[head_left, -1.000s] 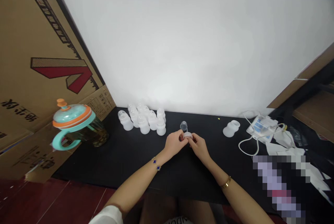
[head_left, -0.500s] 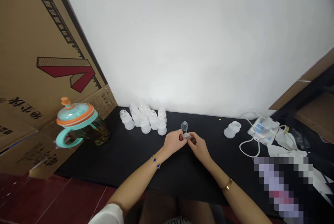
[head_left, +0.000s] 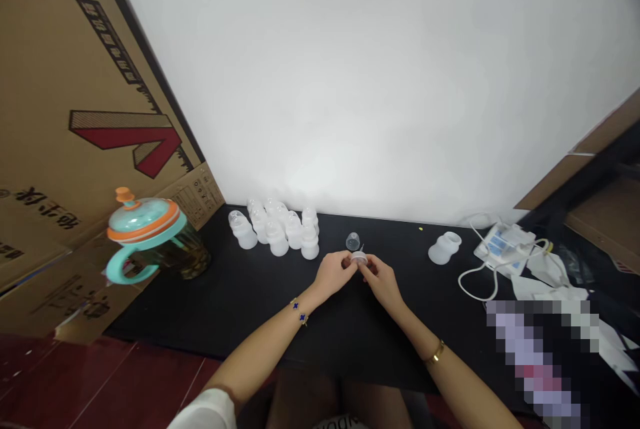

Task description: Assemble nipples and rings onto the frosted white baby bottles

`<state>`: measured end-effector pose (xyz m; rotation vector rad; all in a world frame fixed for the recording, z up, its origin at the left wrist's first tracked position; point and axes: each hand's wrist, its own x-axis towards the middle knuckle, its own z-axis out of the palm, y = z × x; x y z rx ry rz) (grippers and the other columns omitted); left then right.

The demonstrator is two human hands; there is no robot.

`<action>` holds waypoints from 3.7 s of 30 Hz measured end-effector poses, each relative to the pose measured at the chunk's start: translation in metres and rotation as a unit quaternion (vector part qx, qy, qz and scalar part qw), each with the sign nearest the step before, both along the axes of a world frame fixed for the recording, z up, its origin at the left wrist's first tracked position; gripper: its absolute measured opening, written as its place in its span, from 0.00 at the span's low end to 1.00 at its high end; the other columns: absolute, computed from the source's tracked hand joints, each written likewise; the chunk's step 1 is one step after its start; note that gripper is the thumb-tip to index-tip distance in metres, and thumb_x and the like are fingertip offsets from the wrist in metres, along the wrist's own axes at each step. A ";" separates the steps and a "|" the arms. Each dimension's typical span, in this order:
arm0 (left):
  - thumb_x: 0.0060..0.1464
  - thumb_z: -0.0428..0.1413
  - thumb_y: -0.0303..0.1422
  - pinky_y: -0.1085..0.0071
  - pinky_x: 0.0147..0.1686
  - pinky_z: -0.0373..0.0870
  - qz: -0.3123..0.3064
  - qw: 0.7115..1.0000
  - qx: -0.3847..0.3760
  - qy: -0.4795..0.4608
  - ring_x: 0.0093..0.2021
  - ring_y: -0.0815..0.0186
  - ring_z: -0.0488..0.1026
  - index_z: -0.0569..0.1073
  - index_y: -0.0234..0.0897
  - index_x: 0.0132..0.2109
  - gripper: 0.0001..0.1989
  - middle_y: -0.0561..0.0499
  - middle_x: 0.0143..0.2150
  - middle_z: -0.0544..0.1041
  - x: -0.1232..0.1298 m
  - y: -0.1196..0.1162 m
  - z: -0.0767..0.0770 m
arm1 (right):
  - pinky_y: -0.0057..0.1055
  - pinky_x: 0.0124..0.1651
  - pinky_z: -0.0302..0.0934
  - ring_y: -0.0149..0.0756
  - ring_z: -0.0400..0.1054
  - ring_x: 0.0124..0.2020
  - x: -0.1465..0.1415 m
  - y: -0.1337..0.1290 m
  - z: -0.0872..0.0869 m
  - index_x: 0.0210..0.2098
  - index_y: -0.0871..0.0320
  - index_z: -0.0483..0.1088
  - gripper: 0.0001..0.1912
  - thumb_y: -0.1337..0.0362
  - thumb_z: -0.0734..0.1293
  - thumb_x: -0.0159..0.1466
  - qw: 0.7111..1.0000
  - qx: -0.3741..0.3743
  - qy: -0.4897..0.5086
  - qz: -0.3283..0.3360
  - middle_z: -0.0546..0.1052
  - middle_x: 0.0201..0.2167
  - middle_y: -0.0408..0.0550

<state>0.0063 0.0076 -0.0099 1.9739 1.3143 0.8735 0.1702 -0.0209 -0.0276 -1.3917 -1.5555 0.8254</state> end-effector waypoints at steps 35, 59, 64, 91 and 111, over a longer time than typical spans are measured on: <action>0.53 0.55 0.35 0.73 0.27 0.53 0.014 1.000 0.023 -0.004 0.24 0.71 0.62 0.66 0.37 0.24 0.12 0.57 0.22 0.67 0.001 -0.006 0.006 | 0.27 0.29 0.54 0.33 0.63 0.24 -0.002 -0.004 0.007 0.29 0.56 0.69 0.18 0.50 0.60 0.68 0.995 0.030 -0.095 -0.014 0.70 0.22 0.41; 0.54 0.55 0.34 0.72 0.29 0.52 0.020 0.999 0.035 0.028 0.25 0.69 0.62 0.65 0.37 0.23 0.13 0.56 0.23 0.67 0.003 -0.006 0.006 | 0.27 0.28 0.56 0.34 0.65 0.23 -0.003 -0.004 0.005 0.26 0.55 0.66 0.18 0.50 0.60 0.67 0.997 0.023 -0.068 -0.004 0.67 0.20 0.40; 0.54 0.55 0.34 0.71 0.28 0.52 0.018 0.999 0.031 0.025 0.25 0.69 0.62 0.66 0.37 0.23 0.13 0.56 0.23 0.68 0.003 -0.007 0.007 | 0.27 0.27 0.56 0.35 0.65 0.23 -0.003 -0.004 0.006 0.27 0.54 0.66 0.19 0.48 0.60 0.67 0.998 0.018 -0.068 -0.003 0.67 0.20 0.40; 0.58 0.53 0.34 0.70 0.30 0.55 0.036 0.990 0.093 0.098 0.28 0.67 0.66 0.65 0.39 0.27 0.11 0.54 0.26 0.70 0.004 -0.011 0.005 | 0.28 0.26 0.57 0.34 0.65 0.21 -0.003 -0.005 0.011 0.28 0.55 0.69 0.19 0.48 0.62 0.66 1.000 -0.006 -0.014 0.008 0.68 0.18 0.39; 0.60 0.53 0.32 0.67 0.32 0.59 0.054 0.961 0.154 0.221 0.36 0.61 0.74 0.71 0.38 0.34 0.06 0.48 0.33 0.76 -0.002 -0.011 0.012 | 0.30 0.31 0.63 0.35 0.69 0.28 -0.002 -0.005 0.014 0.51 0.55 0.72 0.18 0.53 0.62 0.67 0.997 0.044 -0.059 0.009 0.79 0.39 0.48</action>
